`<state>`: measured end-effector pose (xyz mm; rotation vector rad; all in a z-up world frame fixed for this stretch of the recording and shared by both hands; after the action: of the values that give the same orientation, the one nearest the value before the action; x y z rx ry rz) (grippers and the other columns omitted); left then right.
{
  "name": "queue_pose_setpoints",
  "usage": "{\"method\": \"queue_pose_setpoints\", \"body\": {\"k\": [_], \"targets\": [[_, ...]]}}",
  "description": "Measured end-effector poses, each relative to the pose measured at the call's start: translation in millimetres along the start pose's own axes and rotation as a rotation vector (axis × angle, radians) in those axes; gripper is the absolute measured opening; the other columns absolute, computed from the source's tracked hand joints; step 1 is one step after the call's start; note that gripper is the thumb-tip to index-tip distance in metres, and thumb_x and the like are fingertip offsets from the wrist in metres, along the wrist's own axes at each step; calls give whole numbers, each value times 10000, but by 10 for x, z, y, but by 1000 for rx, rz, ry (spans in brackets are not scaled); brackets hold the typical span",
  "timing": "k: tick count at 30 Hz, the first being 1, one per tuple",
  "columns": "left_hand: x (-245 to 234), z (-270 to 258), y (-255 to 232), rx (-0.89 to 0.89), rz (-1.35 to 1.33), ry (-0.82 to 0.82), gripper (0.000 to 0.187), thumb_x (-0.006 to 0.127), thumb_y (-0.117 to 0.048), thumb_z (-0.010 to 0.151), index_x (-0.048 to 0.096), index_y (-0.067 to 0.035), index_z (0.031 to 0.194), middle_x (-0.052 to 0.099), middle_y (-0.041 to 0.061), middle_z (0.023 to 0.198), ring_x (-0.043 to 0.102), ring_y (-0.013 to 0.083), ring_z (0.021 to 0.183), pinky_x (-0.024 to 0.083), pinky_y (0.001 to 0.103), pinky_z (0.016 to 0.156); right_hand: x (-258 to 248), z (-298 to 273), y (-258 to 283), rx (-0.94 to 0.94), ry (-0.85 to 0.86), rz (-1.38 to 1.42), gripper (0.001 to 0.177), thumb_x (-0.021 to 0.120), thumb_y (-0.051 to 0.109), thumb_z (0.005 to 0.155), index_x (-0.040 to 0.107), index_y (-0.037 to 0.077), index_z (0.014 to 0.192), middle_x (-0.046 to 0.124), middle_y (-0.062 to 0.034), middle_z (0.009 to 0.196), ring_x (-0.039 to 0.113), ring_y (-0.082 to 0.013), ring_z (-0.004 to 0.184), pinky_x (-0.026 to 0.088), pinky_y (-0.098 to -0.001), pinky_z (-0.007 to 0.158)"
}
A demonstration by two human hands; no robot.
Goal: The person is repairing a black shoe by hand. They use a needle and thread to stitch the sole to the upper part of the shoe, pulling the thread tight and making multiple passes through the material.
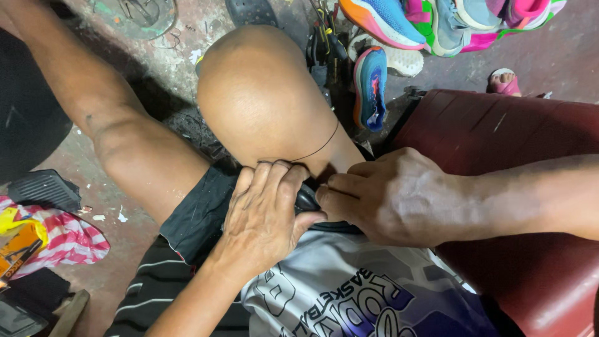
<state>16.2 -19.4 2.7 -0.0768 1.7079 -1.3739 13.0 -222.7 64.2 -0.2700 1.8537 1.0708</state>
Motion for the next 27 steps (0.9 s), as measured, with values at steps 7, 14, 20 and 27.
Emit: {"method": "queue_pose_setpoints", "body": {"k": [7,14,20,27], "targets": [[-103,-96,-46,-86,-78,-14,679,775,-378,824,552,20,1327,600,166,1248,547,349,1130,390,443,981,-184,2,119,14,90,-91,367,677,220,723,662,31,1037,723,-145,1018,736,-254,792,579,-367,535],[62,-1090,-30,-838,-356,-799,274,584,-265,1025,666,-9,969,698,91,858,649,184,774,525,293,744,-252,-22,-94,249,93,437,283,700,110,832,720,95,1114,764,-44,963,757,-227,785,591,-362,628],[445,-1550,171,-970,-592,-343,340,548,-269,957,719,22,1002,783,82,874,705,179,816,550,313,787,-152,-64,-352,306,201,633,221,660,61,897,750,104,1095,796,-33,909,792,-195,785,603,-359,672],[715,-1308,346,-410,-1432,-504,469,655,-240,955,625,61,1313,660,151,1264,613,225,1161,468,357,1042,-216,-80,-282,226,69,419,286,697,49,799,749,123,1071,780,-44,988,758,-250,823,606,-369,704]]}}
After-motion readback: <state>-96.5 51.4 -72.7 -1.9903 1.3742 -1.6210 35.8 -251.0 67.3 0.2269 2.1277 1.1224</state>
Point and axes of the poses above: each hand's wrist, its own z-axis towards the middle knuckle, its own x-axis out of the palm, y = z × x, the point moved 2 cm from there along z, towards the middle knuckle
